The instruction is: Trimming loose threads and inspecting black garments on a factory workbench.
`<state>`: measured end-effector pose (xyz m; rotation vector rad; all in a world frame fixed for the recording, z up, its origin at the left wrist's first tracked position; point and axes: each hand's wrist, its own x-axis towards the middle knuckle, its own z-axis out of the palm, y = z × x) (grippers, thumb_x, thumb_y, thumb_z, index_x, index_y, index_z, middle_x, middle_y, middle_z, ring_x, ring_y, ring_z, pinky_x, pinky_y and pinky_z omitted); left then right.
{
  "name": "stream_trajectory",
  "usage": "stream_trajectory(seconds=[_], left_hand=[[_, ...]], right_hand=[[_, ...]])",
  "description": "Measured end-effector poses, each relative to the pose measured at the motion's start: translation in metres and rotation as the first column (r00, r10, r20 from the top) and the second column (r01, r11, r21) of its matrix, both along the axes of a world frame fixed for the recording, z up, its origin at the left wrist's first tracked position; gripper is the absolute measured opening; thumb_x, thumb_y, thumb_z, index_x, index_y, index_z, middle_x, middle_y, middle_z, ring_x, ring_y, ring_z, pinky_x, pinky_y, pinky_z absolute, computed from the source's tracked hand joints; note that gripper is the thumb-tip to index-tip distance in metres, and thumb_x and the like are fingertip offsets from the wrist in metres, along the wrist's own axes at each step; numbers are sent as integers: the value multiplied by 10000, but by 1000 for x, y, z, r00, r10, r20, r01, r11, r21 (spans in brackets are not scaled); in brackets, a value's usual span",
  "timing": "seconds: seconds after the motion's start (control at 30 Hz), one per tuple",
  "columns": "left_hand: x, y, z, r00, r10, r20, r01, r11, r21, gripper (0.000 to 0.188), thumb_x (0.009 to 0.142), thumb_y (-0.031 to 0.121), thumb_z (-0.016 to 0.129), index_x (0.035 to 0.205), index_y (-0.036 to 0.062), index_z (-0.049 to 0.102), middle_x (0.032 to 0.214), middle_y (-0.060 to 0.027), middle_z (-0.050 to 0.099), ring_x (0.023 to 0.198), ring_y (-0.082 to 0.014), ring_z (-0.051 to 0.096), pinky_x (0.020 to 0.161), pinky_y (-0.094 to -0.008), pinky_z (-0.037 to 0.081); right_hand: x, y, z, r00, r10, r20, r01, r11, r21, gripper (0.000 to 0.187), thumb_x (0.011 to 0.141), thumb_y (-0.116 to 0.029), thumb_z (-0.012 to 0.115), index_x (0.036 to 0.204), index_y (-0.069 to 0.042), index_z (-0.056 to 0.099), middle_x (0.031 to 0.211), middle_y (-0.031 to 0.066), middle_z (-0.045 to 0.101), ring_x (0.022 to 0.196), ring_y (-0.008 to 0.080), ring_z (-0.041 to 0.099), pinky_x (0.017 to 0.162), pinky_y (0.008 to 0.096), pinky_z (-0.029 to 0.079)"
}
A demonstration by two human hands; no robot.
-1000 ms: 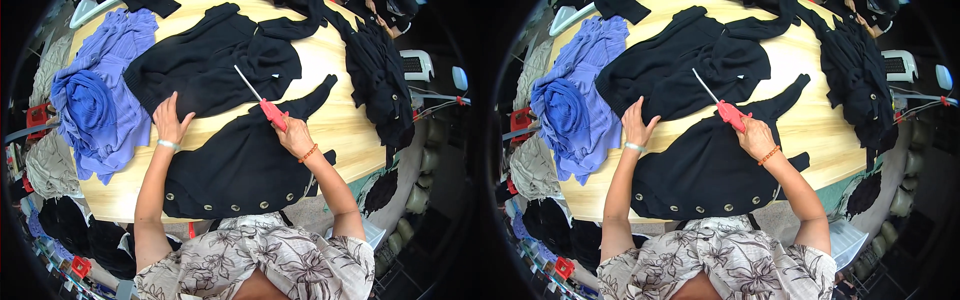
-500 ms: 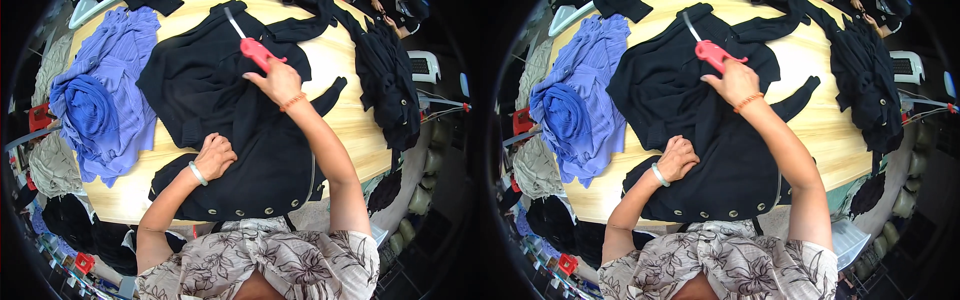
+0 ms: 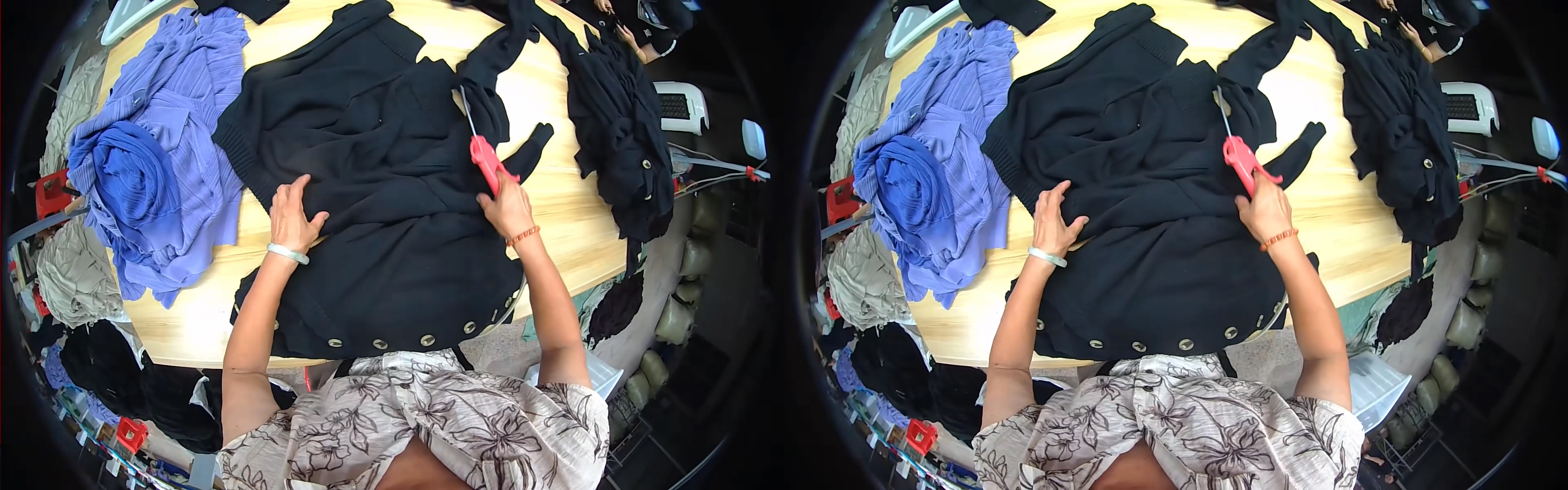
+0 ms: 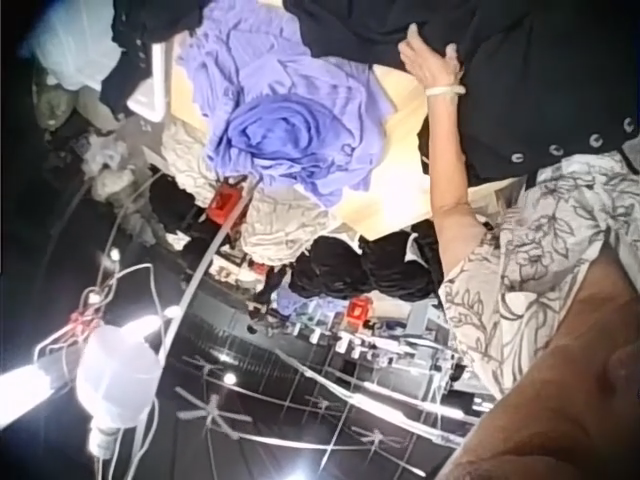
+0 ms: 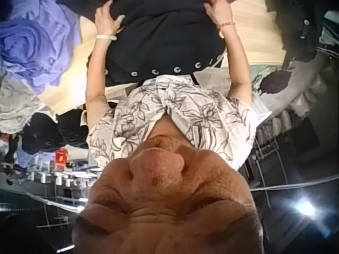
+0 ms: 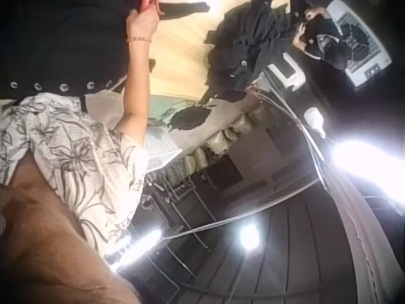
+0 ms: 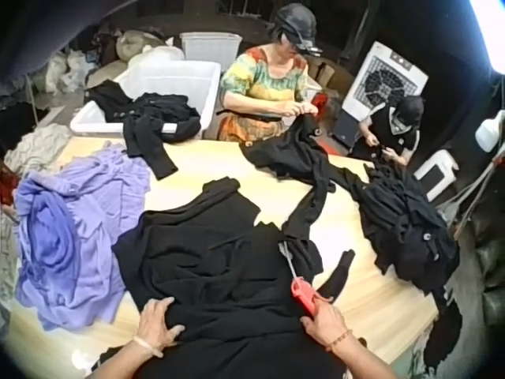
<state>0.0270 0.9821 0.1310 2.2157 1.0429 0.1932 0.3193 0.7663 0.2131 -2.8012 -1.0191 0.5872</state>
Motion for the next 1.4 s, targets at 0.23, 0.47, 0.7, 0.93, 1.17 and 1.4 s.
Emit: stream_trajectory(seconds=[0.23, 0.47, 0.7, 0.93, 1.17, 1.4], left_hand=[[2, 7, -15, 883, 451, 131, -187, 593, -784, 508, 733, 193, 806, 1150, -9, 598, 983, -108, 642, 894, -196, 607, 845, -304, 485], [21, -40, 141, 777, -383, 499, 427, 904, 29, 244, 648, -94, 585, 854, 31, 619, 877, -129, 574, 865, -320, 581, 767, -361, 476], [-37, -80, 213, 683, -581, 443, 554, 807, 203, 260, 499, -77, 669, 708, 63, 603, 770, -82, 513, 703, -282, 527, 678, -392, 454], [-82, -103, 232, 801, -340, 492, 284, 940, 188, 264, 504, -122, 586, 681, 74, 605, 748, -62, 487, 679, -224, 484, 626, -328, 395], [-111, -117, 262, 763, -216, 609, 52, 960, 275, 244, 533, -95, 614, 670, 96, 550, 745, -36, 432, 653, -162, 396, 611, -272, 281], [-154, -173, 281, 592, -35, 805, 17, 999, 31, 242, 668, 129, 732, 586, 147, 504, 725, -17, 398, 663, -148, 370, 629, -290, 293]], right_hand=[[-31, -5, 34, 995, -59, 83, 47, 988, 145, 465, 740, -311, 780, 1041, -3, 604, 887, 228, 656, 860, 414, 628, 747, 445, 505], [-83, 38, 58, 774, 586, -239, -311, 681, 662, 669, 694, -219, 780, 1241, 10, 470, 1182, 222, 562, 1078, 386, 569, 896, 418, 479], [-75, 30, 70, 622, 691, -367, -599, 722, 345, 780, 617, -354, 814, 1253, -31, 497, 1067, 187, 639, 1030, 363, 606, 859, 432, 485], [-49, -12, 90, 814, 556, -167, -547, 831, 99, 463, 610, -271, 820, 982, -72, 628, 940, 163, 669, 947, 351, 634, 813, 443, 502], [-22, -81, 159, 946, 312, 94, -324, 929, 177, 488, 652, -180, 772, 1088, -49, 595, 993, 181, 654, 976, 357, 614, 832, 430, 489], [-67, -197, 231, 944, 57, 324, -149, 953, 265, 556, 606, -69, 753, 1124, -29, 554, 996, 155, 631, 890, 366, 618, 699, 409, 498]])
